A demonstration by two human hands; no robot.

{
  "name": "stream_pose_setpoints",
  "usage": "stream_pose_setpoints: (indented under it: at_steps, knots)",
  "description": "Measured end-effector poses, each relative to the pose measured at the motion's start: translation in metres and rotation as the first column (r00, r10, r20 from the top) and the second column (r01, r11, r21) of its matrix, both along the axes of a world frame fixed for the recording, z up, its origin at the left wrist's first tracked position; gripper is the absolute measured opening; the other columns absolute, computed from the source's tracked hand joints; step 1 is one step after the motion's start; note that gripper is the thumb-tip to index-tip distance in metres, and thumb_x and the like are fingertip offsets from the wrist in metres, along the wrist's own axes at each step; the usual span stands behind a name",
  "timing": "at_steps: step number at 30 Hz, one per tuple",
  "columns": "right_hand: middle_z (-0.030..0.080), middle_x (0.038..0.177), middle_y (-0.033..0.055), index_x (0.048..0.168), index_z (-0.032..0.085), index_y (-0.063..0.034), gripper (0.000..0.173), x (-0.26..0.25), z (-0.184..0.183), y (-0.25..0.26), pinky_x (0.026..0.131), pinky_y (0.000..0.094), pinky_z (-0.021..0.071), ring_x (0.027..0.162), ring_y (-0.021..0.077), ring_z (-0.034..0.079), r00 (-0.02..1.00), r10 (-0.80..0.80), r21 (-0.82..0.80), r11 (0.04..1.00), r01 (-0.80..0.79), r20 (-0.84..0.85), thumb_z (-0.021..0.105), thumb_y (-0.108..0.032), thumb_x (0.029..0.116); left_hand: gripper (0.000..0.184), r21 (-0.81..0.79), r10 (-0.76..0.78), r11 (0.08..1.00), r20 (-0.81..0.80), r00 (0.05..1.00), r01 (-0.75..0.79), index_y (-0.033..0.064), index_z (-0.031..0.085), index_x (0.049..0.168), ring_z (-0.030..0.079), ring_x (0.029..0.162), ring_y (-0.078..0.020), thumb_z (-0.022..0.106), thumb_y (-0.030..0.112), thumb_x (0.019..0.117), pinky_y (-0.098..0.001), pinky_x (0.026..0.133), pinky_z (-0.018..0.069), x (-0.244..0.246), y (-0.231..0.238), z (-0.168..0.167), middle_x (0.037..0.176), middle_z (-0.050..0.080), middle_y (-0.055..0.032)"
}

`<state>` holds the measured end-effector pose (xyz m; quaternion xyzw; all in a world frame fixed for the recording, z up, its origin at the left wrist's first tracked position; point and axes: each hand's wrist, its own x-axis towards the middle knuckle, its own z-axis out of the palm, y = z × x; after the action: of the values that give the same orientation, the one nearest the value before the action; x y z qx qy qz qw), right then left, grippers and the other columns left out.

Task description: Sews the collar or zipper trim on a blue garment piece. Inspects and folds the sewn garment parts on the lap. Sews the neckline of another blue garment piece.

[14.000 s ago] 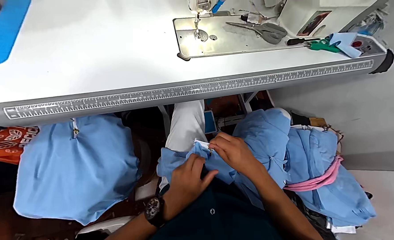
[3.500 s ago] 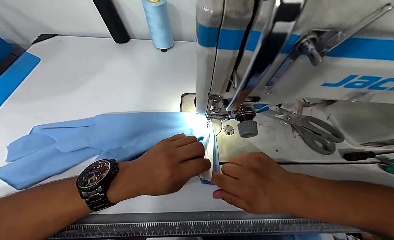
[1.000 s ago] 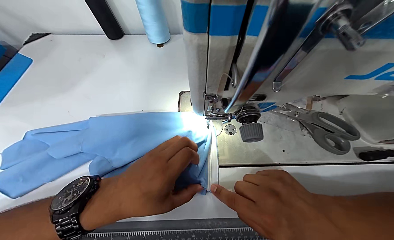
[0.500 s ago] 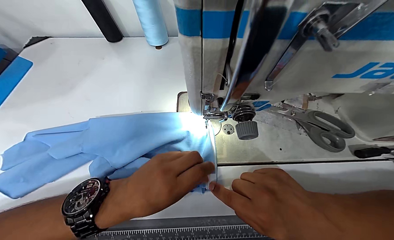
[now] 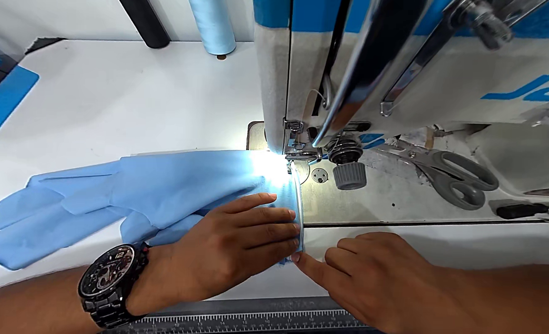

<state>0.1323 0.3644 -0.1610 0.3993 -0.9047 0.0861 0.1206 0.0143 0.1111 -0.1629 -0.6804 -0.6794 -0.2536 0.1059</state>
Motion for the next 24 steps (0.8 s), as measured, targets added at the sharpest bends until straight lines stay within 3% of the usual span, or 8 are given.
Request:
stream_pose_setpoints:
  at_steps: [10, 13, 16, 19, 22, 24]
  knots:
    - [0.047, 0.060, -0.0017, 0.129, 0.068, -0.0087, 0.036, -0.001, 0.000, 0.003, 0.042, 0.0282, 0.0277, 0.047, 0.0151, 0.041, 0.999, 0.042, -0.008, 0.999, -0.041, 0.008, 0.047, -0.013, 0.1007, 0.022, -0.035, -0.018, 0.999, 0.040, 0.999, 0.020, 0.0123, 0.078, 0.111, 0.063, 0.128, -0.0179, 0.057, 0.012, 0.1040, -0.0362, 0.112, 0.0494, 0.002, -0.004, -0.003, 0.124, 0.074, -0.0022]
    - [0.047, 0.061, -0.0014, 0.122, 0.071, -0.0092, 0.032, -0.006, -0.002, 0.005, 0.044, 0.0281, 0.0287, 0.049, 0.0149, 0.042, 0.994, 0.105, -0.097, 0.990, -0.104, 0.003, 0.047, -0.014, 0.1026, 0.023, -0.058, -0.004, 0.998, 0.043, 0.999, 0.006, 0.0119, 0.078, 0.111, 0.062, 0.129, -0.0176, 0.056, 0.011, 0.1044, -0.0362, 0.113, 0.0484, 0.004, -0.004, -0.002, 0.126, 0.073, -0.0018]
    - [0.053, 0.065, -0.0017, 0.111, 0.073, -0.0117, 0.028, -0.008, 0.000, 0.007, 0.045, 0.0265, 0.0336, 0.053, 0.0128, 0.048, 0.999, 0.048, -0.197, 0.979, -0.049, -0.013, 0.047, -0.016, 0.1010, 0.026, -0.091, 0.010, 0.996, 0.013, 1.000, -0.008, 0.0119, 0.076, 0.117, 0.059, 0.133, -0.0190, 0.052, 0.010, 0.1054, -0.0388, 0.114, 0.0466, 0.009, -0.004, -0.002, 0.131, 0.071, -0.0022]
    - [0.058, 0.070, -0.0041, 0.122, 0.072, -0.0143, 0.034, -0.014, 0.001, 0.007, 0.047, 0.0232, 0.0358, 0.058, 0.0084, 0.051, 0.996, -0.083, -0.271, 0.959, 0.084, 0.017, 0.050, -0.018, 0.0974, 0.026, -0.111, 0.035, 0.993, -0.010, 0.999, -0.036, 0.0135, 0.074, 0.119, 0.058, 0.134, -0.0215, 0.051, 0.012, 0.1061, -0.0419, 0.114, 0.0468, 0.014, -0.005, -0.001, 0.133, 0.069, -0.0031]
    - [0.061, 0.090, -0.0028, 0.131, 0.071, -0.0163, 0.039, -0.020, 0.001, 0.007, 0.060, 0.0205, 0.0428, 0.079, 0.0084, 0.055, 0.993, -0.096, -0.306, 0.945, 0.113, 0.070, 0.051, -0.018, 0.0971, 0.028, -0.139, 0.061, 0.989, 0.023, 0.998, -0.057, 0.0170, 0.072, 0.122, 0.056, 0.135, -0.0267, 0.050, 0.014, 0.1060, -0.0455, 0.115, 0.0458, 0.018, -0.005, -0.001, 0.133, 0.066, -0.0070]
    - [0.063, 0.108, 0.0001, 0.132, 0.070, -0.0172, 0.040, -0.020, 0.001, 0.006, 0.078, 0.0239, 0.0490, 0.100, 0.0130, 0.057, 0.992, -0.079, -0.301, 0.948, 0.105, 0.098, 0.051, -0.019, 0.0978, 0.028, -0.127, 0.070, 0.990, 0.055, 0.996, -0.062, 0.0178, 0.073, 0.122, 0.056, 0.132, -0.0272, 0.051, 0.015, 0.1055, -0.0432, 0.113, 0.0464, 0.018, -0.004, -0.001, 0.127, 0.066, -0.0088]
